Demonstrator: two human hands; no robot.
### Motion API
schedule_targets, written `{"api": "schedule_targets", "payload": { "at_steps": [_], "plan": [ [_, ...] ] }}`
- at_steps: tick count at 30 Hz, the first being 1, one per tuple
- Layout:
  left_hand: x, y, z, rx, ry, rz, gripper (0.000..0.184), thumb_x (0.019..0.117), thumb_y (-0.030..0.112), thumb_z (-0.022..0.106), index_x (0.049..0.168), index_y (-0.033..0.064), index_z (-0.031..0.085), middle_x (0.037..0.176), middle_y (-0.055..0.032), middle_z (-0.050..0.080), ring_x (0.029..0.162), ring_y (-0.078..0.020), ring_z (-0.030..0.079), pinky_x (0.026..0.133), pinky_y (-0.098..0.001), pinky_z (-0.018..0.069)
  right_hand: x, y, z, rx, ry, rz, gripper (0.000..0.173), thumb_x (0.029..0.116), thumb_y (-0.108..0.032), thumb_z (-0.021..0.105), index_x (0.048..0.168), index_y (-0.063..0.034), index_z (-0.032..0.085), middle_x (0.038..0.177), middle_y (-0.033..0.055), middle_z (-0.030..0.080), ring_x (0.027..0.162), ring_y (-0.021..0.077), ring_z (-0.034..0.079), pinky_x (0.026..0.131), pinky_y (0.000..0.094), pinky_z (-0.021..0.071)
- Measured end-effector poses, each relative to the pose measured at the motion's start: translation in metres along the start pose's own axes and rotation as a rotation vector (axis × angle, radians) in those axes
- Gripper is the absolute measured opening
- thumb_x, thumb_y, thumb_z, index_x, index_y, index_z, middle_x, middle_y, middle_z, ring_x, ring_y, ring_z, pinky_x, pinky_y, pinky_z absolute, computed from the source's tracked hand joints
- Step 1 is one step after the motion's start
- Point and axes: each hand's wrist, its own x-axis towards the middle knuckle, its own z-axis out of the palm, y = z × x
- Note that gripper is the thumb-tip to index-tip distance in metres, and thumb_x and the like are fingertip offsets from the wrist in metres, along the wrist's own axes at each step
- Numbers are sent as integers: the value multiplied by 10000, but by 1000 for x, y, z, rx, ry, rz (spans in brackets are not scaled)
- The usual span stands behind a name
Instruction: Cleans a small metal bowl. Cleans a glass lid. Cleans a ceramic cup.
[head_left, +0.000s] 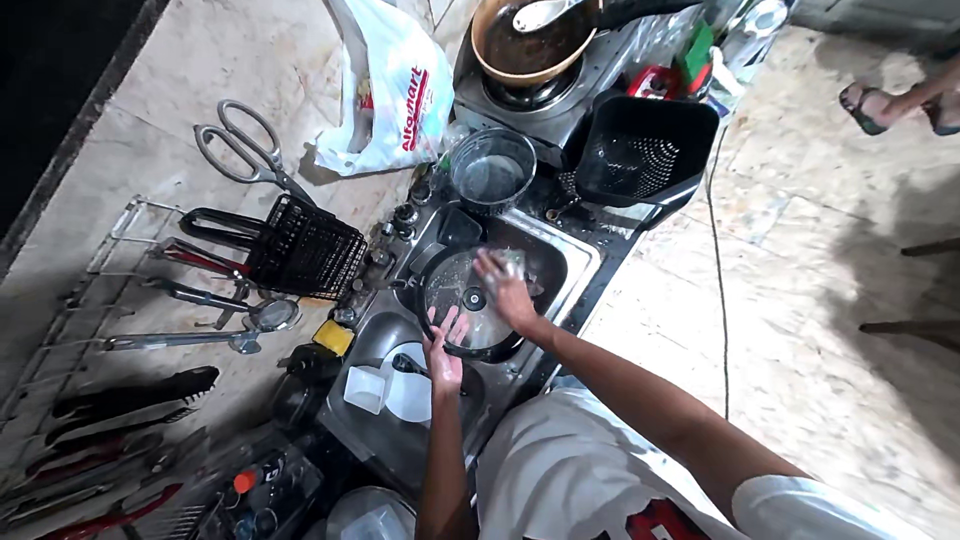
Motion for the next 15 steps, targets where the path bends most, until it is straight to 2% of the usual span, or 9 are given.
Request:
{"api": "schedule_targets", "payload": {
  "at_steps": [2,3,5,6,8,9,10,12,15],
  "plan": [
    [-1,-5,3,84,91,24,447,1111,140,326,1557,105,333,1382,-167,587,1167,-256,642,977,-431,552,-19,-27,12,33,-262,-183,617,1091,-531,319,1619,-214,360,1704,-25,284,1573,251,250,1236,572,282],
    [1,-8,3,111,141,27,405,1114,149,351,1516,99,364,1340,-128,590,1147,-203,625,971,-410,543,-20,-38,13,34,-343,-247,640,1088,-583,235,1631,-258,329,1709,-62,263,1570,236,256,1214,573,296],
    [-2,-11,0,99,194,7,388,1105,124,363,1490,74,366,1281,-158,613,1097,-240,650,949,-445,558,-9,-41,15,25,-311,-220,555,1110,-511,221,1610,-321,370,1695,-103,289,1542,231,319,1169,594,336],
    [-4,-10,2,68,186,-6,409,1109,125,351,1514,69,362,1299,-210,637,1095,-309,689,943,-487,578,3,-36,20,-8,-228,-154,539,1111,-484,240,1609,-325,374,1700,-97,276,1546,240,304,1179,613,298],
    [-9,-10,5,49,177,-10,413,1118,135,334,1519,41,364,1286,-257,647,1076,-365,709,932,-514,594,20,-27,36,-63,-100,-31,609,1091,-526,240,1631,-262,335,1734,-38,181,1605,282,115,1256,664,94],
    [-9,-9,6,76,205,3,386,1117,134,348,1485,29,395,1246,-222,658,1050,-314,711,916,-477,601,19,-30,44,-34,-93,-25,665,1077,-556,235,1640,-211,312,1745,3,131,1612,306,26,1269,666,16],
    [-7,-9,7,114,223,21,354,1112,129,362,1446,28,422,1208,-166,649,1039,-236,684,915,-421,589,12,-38,48,28,-121,-61,681,1078,-559,229,1633,-176,325,1746,24,118,1613,307,-7,1285,634,-5],
    [-2,-8,4,149,236,45,330,1106,121,370,1411,22,445,1180,-123,624,1047,-172,633,935,-379,549,-2,-49,46,135,-254,-172,608,1106,-498,199,1591,-196,408,1738,-9,165,1615,242,19,1313,532,39],
    [-11,-4,4,88,192,4,393,1104,102,332,1484,20,392,1243,-223,664,1048,-300,712,916,-462,598,14,-39,51,182,-161,-49,499,1114,-389,308,1483,-151,544,1723,29,222,1603,207,134,1303,495,147]
  ]
}}
